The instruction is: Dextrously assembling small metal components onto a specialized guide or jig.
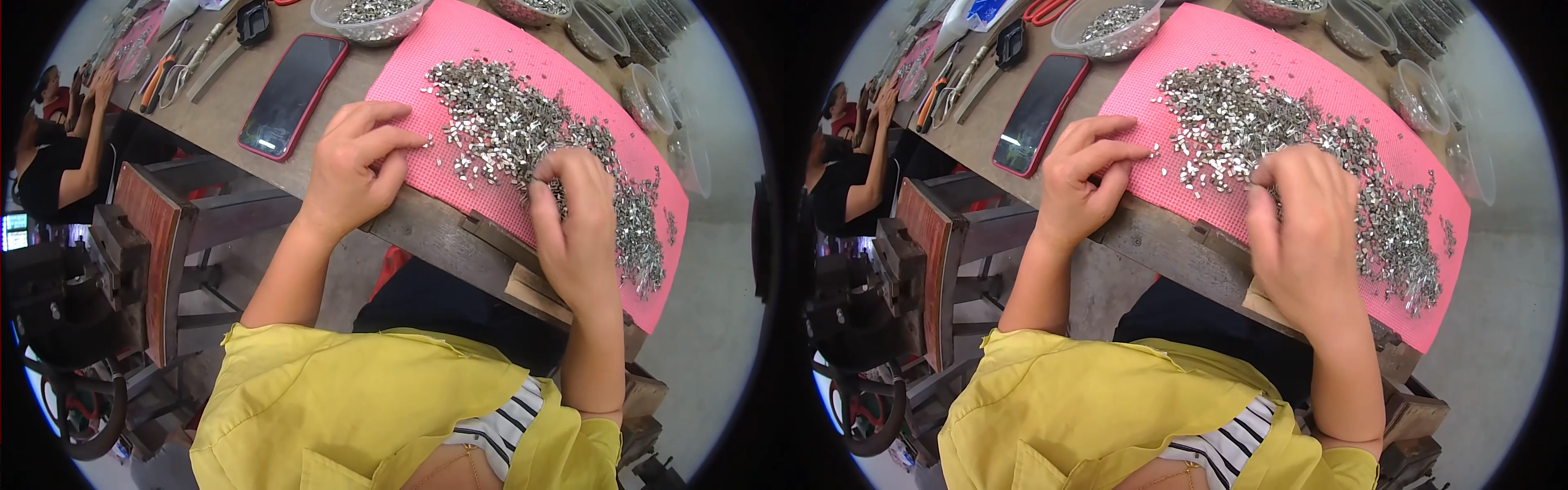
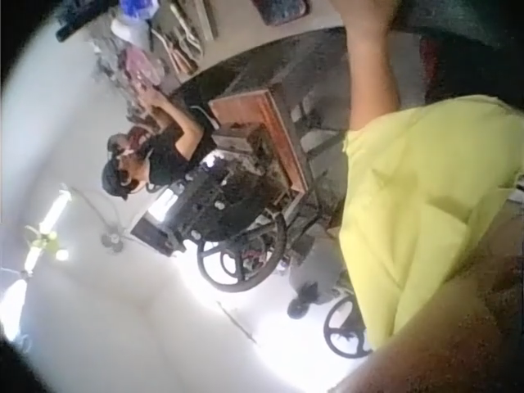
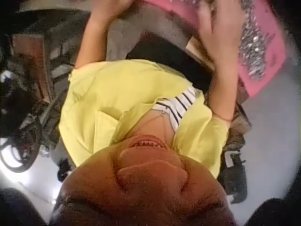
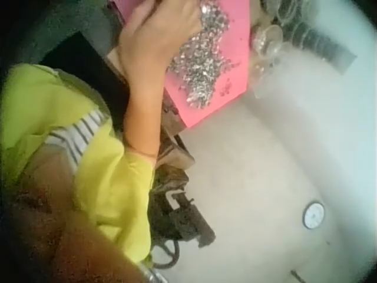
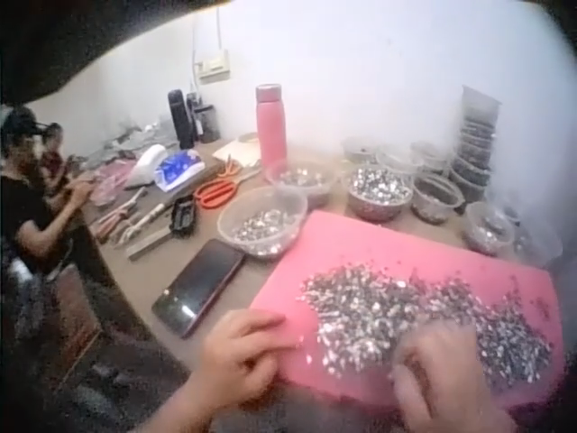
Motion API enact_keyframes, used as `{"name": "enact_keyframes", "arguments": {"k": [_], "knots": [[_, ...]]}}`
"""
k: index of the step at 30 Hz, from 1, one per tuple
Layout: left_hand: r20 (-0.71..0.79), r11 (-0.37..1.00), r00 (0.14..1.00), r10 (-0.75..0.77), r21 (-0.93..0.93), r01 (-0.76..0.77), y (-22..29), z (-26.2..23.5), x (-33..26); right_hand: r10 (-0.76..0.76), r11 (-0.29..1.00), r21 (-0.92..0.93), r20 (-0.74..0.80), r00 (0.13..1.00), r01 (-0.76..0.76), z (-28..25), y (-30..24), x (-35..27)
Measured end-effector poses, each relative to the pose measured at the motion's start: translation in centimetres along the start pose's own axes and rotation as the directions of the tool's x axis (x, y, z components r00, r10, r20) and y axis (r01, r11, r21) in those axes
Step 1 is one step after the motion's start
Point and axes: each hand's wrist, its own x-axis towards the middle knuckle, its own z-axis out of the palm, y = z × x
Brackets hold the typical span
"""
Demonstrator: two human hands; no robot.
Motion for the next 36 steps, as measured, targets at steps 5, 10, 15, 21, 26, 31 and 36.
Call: {"name": "enact_keyframes", "arguments": {"k": [5,10,15,21,26,31,36], "knots": [[-0.045,0.989,0.992,-0.114,-0.101,0.109,-0.1,0.1,-0.1,0.092,0.996,-0.012,-0.025,0.995,-0.092,-2.4,1.2,-3.4],[0.009,0.993,0.995,-0.102,-0.05,0.103,0.2,0.0,0.1,0.143,0.99,-0.008,-0.084,0.986,-0.144,-3.9,2.1,-5.4],[0.061,0.999,0.998,-0.001,0.047,-0.002,0.7,0.4,0.1,0.12,0.992,-0.032,-0.098,0.988,-0.123,-4.5,2.7,-6.1],[0.019,0.993,0.994,-0.106,-0.039,0.107,1.0,0.5,0.0,0.108,0.992,-0.052,-0.083,0.991,-0.112,-5.1,3.0,-6.7],[0.026,0.989,0.99,-0.137,-0.051,0.138,1.2,0.0,0.1,0.215,0.975,-0.034,-0.078,0.973,-0.218,-5.7,3.3,-7.9],[0.072,0.993,0.99,-0.119,-0.019,0.121,1.2,-0.5,0.1,0.247,0.966,-0.059,-0.065,0.967,-0.251,-6.1,3.6,-9.8],[0.077,0.995,0.993,-0.095,0.006,0.095,1.1,-0.9,0.5,0.259,0.959,-0.1,-0.057,0.964,-0.264,-6.3,4.0,-11.2]]}}
